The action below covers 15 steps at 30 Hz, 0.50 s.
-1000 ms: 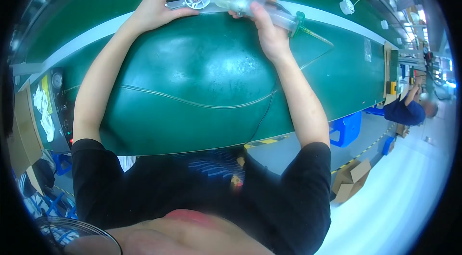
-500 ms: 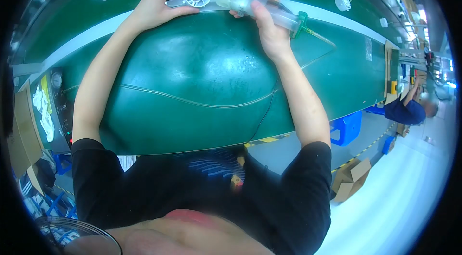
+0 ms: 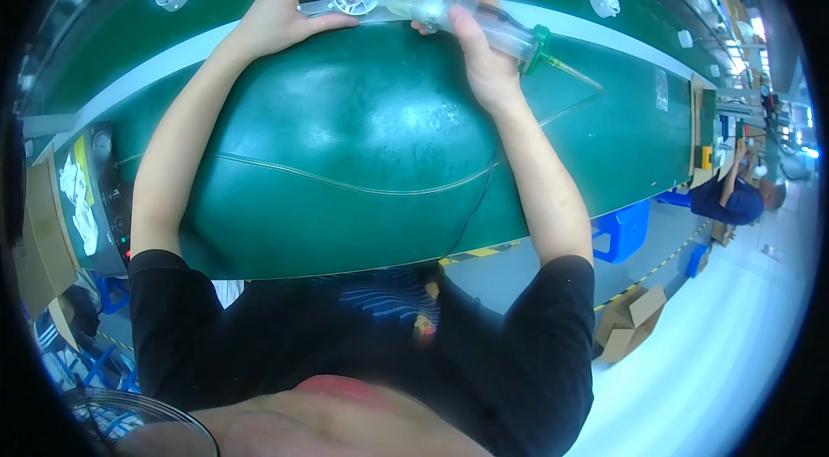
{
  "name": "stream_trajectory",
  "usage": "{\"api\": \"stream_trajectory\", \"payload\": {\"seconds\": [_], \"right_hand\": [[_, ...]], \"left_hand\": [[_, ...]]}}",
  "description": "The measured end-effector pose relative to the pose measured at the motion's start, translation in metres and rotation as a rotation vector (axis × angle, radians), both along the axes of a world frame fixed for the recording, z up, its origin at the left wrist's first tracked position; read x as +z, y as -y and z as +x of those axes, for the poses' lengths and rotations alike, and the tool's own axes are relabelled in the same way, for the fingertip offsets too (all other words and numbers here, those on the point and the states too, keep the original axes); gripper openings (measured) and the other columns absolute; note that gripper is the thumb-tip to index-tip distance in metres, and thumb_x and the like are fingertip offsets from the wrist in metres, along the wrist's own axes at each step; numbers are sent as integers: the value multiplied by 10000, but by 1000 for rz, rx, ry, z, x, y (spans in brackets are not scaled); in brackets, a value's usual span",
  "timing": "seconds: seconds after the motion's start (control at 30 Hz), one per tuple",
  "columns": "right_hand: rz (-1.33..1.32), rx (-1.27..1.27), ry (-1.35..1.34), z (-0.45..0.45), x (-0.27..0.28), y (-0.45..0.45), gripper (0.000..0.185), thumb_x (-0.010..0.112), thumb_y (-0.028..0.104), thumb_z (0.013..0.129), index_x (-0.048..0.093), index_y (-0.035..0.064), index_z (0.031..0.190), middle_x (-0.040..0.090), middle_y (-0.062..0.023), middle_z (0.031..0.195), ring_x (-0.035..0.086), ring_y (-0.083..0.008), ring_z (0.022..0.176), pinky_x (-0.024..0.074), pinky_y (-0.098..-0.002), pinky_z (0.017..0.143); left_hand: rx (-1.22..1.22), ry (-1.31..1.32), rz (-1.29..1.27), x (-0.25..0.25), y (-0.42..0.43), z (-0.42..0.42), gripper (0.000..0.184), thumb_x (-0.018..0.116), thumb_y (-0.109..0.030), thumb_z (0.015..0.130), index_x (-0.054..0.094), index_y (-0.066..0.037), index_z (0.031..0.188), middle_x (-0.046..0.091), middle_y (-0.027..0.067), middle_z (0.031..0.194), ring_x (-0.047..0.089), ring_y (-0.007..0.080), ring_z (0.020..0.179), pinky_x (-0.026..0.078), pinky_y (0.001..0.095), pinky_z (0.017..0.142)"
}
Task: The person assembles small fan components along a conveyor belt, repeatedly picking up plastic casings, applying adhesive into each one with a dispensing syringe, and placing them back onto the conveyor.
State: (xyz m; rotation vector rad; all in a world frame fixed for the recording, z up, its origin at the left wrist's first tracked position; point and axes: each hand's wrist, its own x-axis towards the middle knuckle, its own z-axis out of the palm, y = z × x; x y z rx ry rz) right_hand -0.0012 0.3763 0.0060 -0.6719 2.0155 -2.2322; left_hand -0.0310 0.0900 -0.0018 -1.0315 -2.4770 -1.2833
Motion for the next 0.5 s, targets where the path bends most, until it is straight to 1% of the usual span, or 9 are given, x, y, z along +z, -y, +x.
{"api": "stream_trajectory", "payload": {"seconds": [0.1,0.23,0.33,0.37,0.47,0.5], "right_hand": [[-9,1,10,0,0,-1,470,617,334,1002,550,-2,1325,653,-226,1269,698,-280,1023,542,-397,946],[13,-1,0,0,-1,-1,476,585,347,1019,546,-6,1336,653,-227,1265,695,-279,1019,539,-398,945],[-60,-17,55,0,0,-1,494,523,377,1043,543,-10,1349,655,-225,1254,690,-273,1000,536,-398,936],[-58,-18,54,-1,0,-1,494,523,377,1043,543,-10,1349,655,-225,1254,690,-273,1000,536,-398,936],[-93,-43,102,-3,-1,-3,525,464,414,1061,548,-15,1351,657,-224,1241,683,-268,979,532,-393,915],[-93,-49,100,-2,-1,-4,525,464,414,1061,548,-15,1351,657,-224,1241,683,-268,979,532,-393,915]], "left_hand": [[1,-3,-7,0,-1,0,538,840,-213,852,641,-144,1347,663,81,1336,645,284,1224,552,380,1034],[-11,32,22,3,-1,1,516,832,-221,859,647,-142,1334,660,79,1338,638,293,1226,539,386,1042],[147,-157,-28,-4,0,-1,502,823,-196,845,654,-136,1314,661,91,1286,629,282,1190,533,430,1017],[146,-158,-26,-8,3,-4,502,823,-196,845,654,-136,1314,661,91,1286,629,282,1190,533,430,1017],[642,-490,-135,-19,12,-16,423,764,-134,881,662,-137,1291,636,89,1267,595,281,1192,494,429,1027],[637,-491,-133,-15,9,-15,423,764,-134,881,662,-137,1291,636,89,1267,595,281,1192,494,429,1027]]}}
